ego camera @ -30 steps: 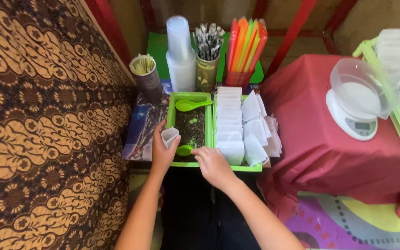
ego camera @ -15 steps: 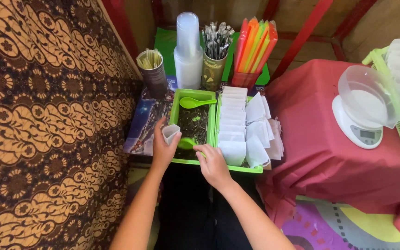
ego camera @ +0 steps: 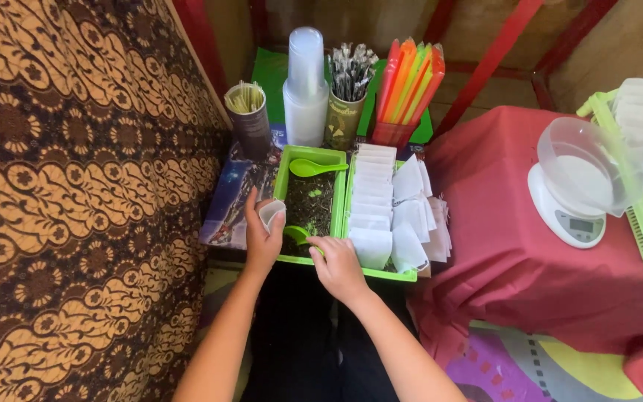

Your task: The person scoops loose tea leaves from a green tray using a green plastic spoon and pours them into white tea bags. They then fold the top of the filled bags and place them into a green basket. The person repeats this process for multiple tea bags.

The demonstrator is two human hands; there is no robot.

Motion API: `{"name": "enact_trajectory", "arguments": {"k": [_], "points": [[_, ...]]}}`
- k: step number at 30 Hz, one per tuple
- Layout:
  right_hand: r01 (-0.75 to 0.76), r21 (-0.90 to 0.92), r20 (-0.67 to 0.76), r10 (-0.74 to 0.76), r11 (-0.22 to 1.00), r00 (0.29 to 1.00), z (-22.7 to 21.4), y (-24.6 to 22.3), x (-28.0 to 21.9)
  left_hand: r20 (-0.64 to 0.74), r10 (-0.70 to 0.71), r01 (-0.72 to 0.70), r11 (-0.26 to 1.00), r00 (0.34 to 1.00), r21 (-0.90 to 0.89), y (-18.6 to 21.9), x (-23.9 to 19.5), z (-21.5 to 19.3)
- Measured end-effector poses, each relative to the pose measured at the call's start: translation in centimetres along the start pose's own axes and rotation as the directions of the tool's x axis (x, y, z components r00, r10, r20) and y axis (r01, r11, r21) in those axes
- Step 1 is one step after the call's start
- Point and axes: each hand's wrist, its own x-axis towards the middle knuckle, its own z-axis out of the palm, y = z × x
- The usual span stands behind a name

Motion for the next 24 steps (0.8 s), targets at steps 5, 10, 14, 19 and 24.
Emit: {"name": "enact_trajectory", "arguments": {"k": [5,10,14,19,24], "points": [[0.005,0.025,0.004,-0.005,1.0,1.0,0.0,0.4,0.0,0.019,-0.034,0.034,0.999,0.999,0.026,0.6,0.0,-0.1],[-0.017,0.06,0.009,0.017,0.998,1.0,0.0,0.3,0.0,0.048,-0.026,0.024,0.999,0.999,0.046,1.0,0.1,-0.1],[-0.022,0.068,0.015,0.021,0.997,1.0,-0.2,0.1,0.3,0.05,-0.039,0.037,0.999,0.998,0.032,1.1,0.3,-0.1],[-0.025,0.066,0.027,0.024,0.997,0.999,-0.2,0.3,0.2,0.064,-0.047,0.046,0.999,0.997,0.002,1.0,0.3,-0.1],[-0.022,0.092,0.034,0.019,0.996,0.999,-0.2,0.2,0.1,0.069,-0.056,0.057,0.998,0.996,-0.005,0.4,0.1,-0.1]]}}
